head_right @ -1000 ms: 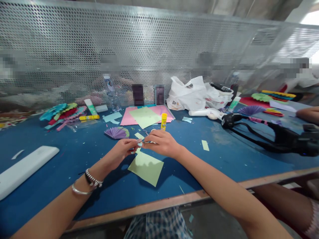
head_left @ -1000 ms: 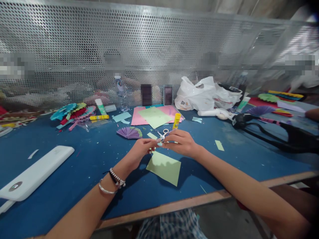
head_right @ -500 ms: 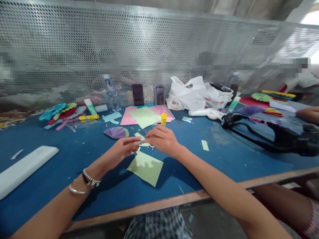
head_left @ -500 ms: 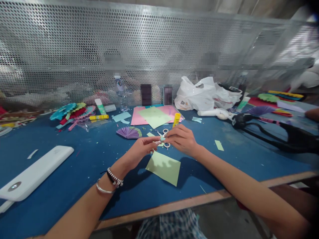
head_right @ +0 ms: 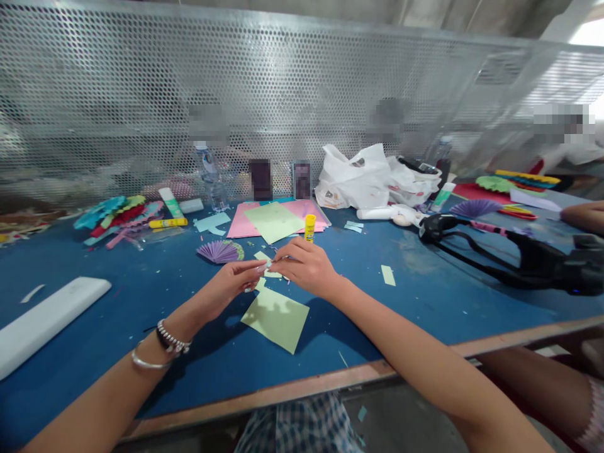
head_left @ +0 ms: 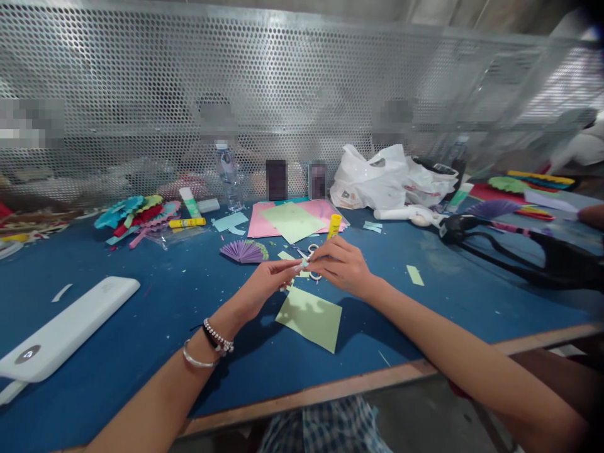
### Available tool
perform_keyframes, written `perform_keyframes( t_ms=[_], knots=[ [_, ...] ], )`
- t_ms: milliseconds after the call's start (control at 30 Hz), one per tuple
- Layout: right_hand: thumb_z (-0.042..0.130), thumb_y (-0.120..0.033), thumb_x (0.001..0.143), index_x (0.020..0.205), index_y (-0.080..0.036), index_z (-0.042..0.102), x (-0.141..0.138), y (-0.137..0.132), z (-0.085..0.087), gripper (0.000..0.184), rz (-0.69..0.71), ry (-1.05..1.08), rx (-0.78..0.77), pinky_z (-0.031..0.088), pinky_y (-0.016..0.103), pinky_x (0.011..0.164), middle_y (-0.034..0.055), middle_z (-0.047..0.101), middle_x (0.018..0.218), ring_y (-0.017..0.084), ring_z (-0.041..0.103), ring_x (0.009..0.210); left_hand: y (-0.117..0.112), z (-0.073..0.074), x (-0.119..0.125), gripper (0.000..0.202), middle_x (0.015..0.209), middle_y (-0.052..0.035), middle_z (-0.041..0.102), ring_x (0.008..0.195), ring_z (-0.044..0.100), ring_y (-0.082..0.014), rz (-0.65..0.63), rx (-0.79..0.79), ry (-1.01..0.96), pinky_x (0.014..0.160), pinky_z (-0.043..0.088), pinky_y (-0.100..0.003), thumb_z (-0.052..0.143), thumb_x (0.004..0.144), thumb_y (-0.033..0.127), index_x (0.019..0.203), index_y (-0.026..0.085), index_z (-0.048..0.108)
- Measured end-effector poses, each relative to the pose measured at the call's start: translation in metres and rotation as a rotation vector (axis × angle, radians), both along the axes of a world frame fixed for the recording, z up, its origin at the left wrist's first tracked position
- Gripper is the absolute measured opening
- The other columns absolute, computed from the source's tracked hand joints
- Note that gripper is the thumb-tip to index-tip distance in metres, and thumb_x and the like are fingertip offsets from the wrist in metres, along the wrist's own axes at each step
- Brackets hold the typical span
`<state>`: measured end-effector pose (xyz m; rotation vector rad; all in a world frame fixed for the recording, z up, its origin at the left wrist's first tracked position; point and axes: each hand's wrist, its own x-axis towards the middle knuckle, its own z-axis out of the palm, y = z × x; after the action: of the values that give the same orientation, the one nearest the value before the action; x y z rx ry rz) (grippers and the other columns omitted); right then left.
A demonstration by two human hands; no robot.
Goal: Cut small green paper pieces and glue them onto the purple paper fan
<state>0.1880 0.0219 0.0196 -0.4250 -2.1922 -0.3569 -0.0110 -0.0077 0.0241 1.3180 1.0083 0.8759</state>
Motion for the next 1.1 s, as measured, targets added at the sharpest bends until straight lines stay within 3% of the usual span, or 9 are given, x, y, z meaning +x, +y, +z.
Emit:
perform_keyframes(
  t_ms=[233,533,900,1100],
  knots=[
    [0.056,-0.019,0.080,0.087,-0.022,0.065,-0.0012,-0.0002,-0.0004,0.011,-0.008,-0.005,-0.008,0.046,0.029,0.072,0.0028,0.063,0.087,0.014,0.052,0.080,0.0002,-0.0001,-0.0005,0.047,0.068,-0.0025,0.052,0.060,0.036,-0.0084,-0.049,0.030,-0.001,0.054,0.028,-0.022,0.061,0.068,0.047,0.103,0.015,0.065],
    [0.059,-0.017,0.078,0.085,-0.021,0.065,-0.0021,-0.0027,0.0011,0.010,0.028,-0.006,0.000,0.046,0.029,0.072,0.0032,0.064,0.087,0.014,0.053,0.081,0.0005,0.0015,-0.0008,0.039,0.064,0.0000,0.045,0.059,0.035,-0.0079,-0.067,0.022,-0.013,0.056,0.028,-0.022,0.060,0.069,0.049,0.085,0.014,0.067],
    [0.059,-0.019,0.078,0.081,-0.021,0.063,-0.0032,-0.0016,-0.0002,0.006,0.047,0.030,-0.062,0.044,0.028,0.072,0.0020,0.063,0.084,0.013,0.052,0.079,-0.0006,0.0007,0.0000,0.040,0.063,0.0004,0.046,0.059,0.037,-0.0078,-0.061,0.038,0.007,0.056,0.030,-0.022,0.058,0.071,0.048,0.089,0.013,0.066],
    [0.058,-0.021,0.079,0.077,-0.020,0.063,-0.0057,-0.0024,0.0014,0.005,0.037,0.039,-0.197,0.043,0.028,0.072,0.0027,0.062,0.083,0.013,0.052,0.079,0.0022,-0.0010,-0.0003,0.040,0.075,-0.0025,0.055,0.062,0.042,-0.0090,-0.035,0.208,0.122,0.059,0.035,-0.023,0.053,0.074,0.047,0.095,0.015,0.066]
  ],
)
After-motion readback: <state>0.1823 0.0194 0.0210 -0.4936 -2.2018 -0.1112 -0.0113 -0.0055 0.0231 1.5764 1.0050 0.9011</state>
